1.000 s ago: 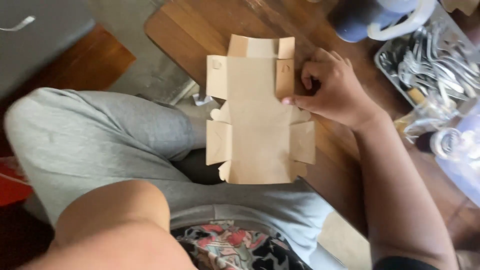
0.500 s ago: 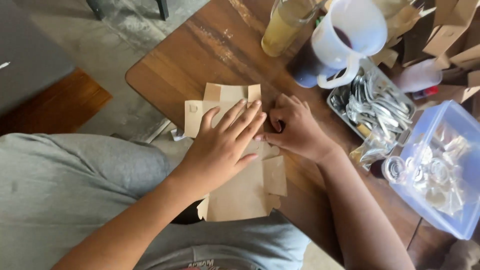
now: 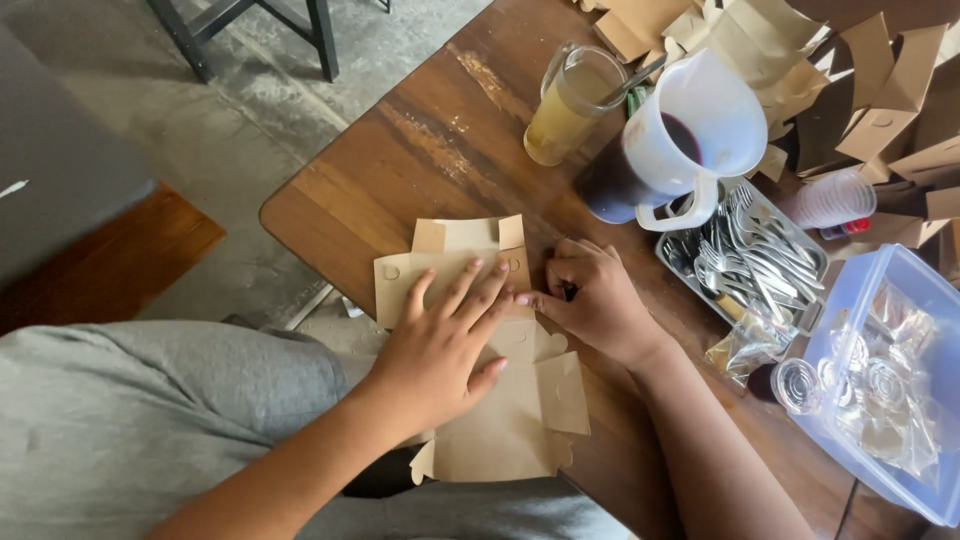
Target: The person folds a flat cardboard box blank into a three-dimensional box by hand. They crease the flaps and tuck the tabs to form the sides and bottom of the box on a wooden table.
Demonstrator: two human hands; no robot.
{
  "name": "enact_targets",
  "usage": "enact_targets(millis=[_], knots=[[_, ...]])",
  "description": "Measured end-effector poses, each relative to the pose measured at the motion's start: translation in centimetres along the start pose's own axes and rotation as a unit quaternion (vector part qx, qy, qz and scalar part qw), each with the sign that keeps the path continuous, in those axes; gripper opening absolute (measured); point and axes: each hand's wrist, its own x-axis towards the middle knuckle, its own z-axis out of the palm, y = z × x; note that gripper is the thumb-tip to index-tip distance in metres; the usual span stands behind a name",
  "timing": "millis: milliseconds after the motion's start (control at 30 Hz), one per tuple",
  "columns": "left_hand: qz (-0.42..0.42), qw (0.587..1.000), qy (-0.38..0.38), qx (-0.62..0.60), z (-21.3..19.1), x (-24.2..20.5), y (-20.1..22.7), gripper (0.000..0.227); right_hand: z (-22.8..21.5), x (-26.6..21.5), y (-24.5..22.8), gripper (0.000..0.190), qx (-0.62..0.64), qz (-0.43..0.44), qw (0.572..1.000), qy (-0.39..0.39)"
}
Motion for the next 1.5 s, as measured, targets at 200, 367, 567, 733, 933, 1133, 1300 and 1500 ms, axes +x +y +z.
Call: enact_targets(millis=[200,367,567,733,933,1133,1300,1500], knots=[[-0.006,1.000,0.019,0.011,0.4,-0.1,0.0,0.075,0.2,0.5,-0.3,0.051,-0.013,0.008,1.000,0.021],[0.004,1.000,0.007,-0.025,-0.2,0.6,-0.4,0.074,0.5,0.2,-0.3,0.040,-0.037,0.021,0.999,0.026],[0.017,0.999,0.027,-0.041,-1.0,1.5,-0.8,0.066,-0.2,0.1,-1.7,0.043,-0.059,0.011,0.998,0.019],[0.017,0.997,0.037,-0.063,-1.0,1.6,-0.9,0.065,-1.3,0.1,-3.7,0.026,-0.110,0.009,0.994,-0.023],[0.016,0.995,-0.043,-0.087,-1.8,1.7,-0.8,0.067,-1.5,-1.0,-5.4,0.031,-0.198,0.025,0.976,-0.084],[0.025,0.997,-0.022,-0.074,-2.0,1.6,-0.6,0.070,-0.6,-2.6,-6.3,0.051,-0.284,0.022,0.953,-0.105],[0.031,0.999,0.000,-0.017,-0.3,1.5,-0.9,0.074,-0.5,-4.0,-7.9,0.068,-0.327,0.018,0.940,-0.097],[0.026,0.999,-0.028,-0.023,0.0,1.5,-1.1,0.074,1.2,-5.8,-7.6,0.072,-0.360,0.062,0.924,-0.109]])
